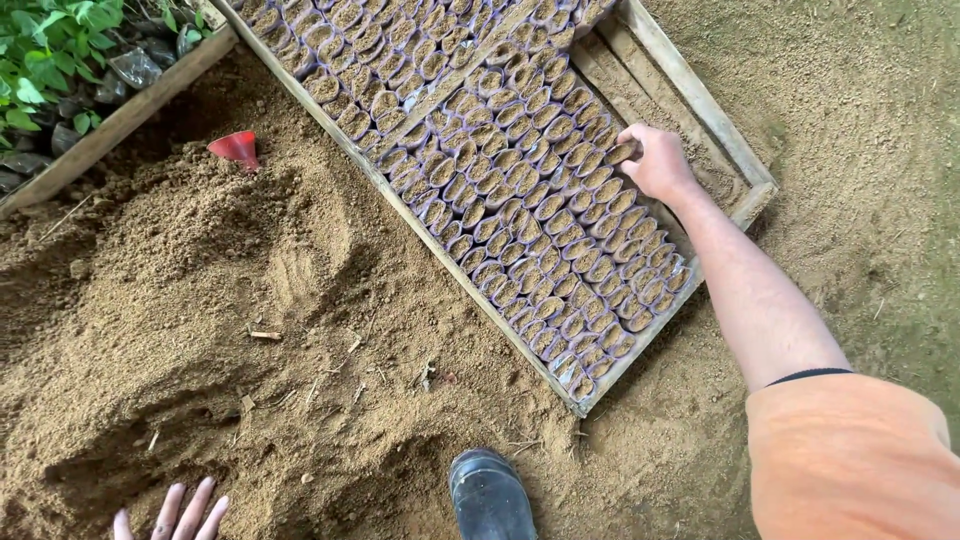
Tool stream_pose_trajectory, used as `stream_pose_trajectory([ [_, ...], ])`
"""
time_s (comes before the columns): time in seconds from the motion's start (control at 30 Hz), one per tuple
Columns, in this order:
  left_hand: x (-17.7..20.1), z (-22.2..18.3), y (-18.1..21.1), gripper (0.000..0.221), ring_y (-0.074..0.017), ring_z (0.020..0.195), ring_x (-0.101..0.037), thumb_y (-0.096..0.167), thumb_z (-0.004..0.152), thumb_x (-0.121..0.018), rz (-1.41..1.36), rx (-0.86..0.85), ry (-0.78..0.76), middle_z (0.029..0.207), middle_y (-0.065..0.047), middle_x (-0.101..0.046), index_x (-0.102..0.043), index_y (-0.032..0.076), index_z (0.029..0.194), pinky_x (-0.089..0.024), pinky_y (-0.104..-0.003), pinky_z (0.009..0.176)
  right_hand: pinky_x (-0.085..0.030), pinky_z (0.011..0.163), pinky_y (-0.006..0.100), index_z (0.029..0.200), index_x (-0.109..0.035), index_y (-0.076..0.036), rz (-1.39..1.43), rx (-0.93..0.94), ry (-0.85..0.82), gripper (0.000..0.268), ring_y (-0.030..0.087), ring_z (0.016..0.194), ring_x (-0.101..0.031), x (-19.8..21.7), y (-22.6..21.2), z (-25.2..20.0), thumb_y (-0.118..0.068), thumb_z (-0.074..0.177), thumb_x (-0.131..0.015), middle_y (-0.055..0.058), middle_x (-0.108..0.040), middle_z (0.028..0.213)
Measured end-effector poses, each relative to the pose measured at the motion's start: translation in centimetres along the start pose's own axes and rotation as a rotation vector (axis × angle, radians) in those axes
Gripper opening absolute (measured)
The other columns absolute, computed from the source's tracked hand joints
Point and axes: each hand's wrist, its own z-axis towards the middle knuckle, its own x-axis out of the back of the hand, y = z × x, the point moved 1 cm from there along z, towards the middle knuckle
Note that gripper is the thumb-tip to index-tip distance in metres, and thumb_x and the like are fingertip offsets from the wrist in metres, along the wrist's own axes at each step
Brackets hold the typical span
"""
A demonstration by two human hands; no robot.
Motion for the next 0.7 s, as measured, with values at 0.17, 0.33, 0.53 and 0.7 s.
stream_pose_trajectory([
  [0.17, -1.2, -0.3, 0.1, 0.067, -0.0441, 0.138, -0.051, 0.083, 0.107, -0.031, -0.035, -0.008, 0.082, 0.151, -0.015, -0.055, -0.058, 0.025, 0.129, -0.039, -0.055, 0.118, -0.052, 0.098, 0.043, 0.117, -0.069, -0.009, 0.079, -0.058, -0.033, 0.036, 0.026, 0.107, -0.065, 0.5, -0.4, 0.4, 0.006, 0.085, -0.075, 0.012, -0.066, 0.124],
  [0.33, 0.2, 0.3, -0.2, 0.065, -0.0448, 0.142, -0.045, 0.081, 0.11, -0.026, -0.02, -0.013, -0.001, 0.155, -0.015, -0.051, -0.056, 0.029, 0.133, -0.031, -0.057, 0.12, -0.047, 0.108, 0.046, 0.119, -0.068, -0.012, 0.133, -0.106, -0.075, 0.039, 0.028, 0.117, -0.064, 1.2, -0.7, 0.4, 0.005, 0.084, -0.077, 0.014, -0.066, 0.129],
  [0.53, 0.5, 0.4, -0.1, 0.063, -0.0433, 0.145, -0.042, 0.081, 0.109, -0.022, -0.003, 0.005, -0.03, 0.159, -0.012, -0.047, -0.052, 0.033, 0.138, -0.028, -0.057, 0.121, -0.045, 0.109, 0.046, 0.126, -0.066, -0.011, 0.105, -0.123, -0.099, 0.046, 0.029, 0.12, -0.062, 1.7, -1.4, 0.2, 0.004, 0.084, -0.074, 0.015, -0.063, 0.135],
  [0.7, 0.0, -0.4, 0.3, 0.063, -0.0411, 0.147, -0.04, 0.08, 0.11, -0.017, 0.025, 0.032, -0.027, 0.16, -0.011, -0.045, -0.048, 0.034, 0.141, -0.026, -0.058, 0.122, -0.03, 0.119, 0.056, 0.136, -0.058, -0.009, 0.193, -0.2, -0.178, 0.052, 0.03, 0.137, -0.05, 4.2, -5.4, -1.9, -0.002, 0.084, -0.062, 0.016, -0.051, 0.149],
])
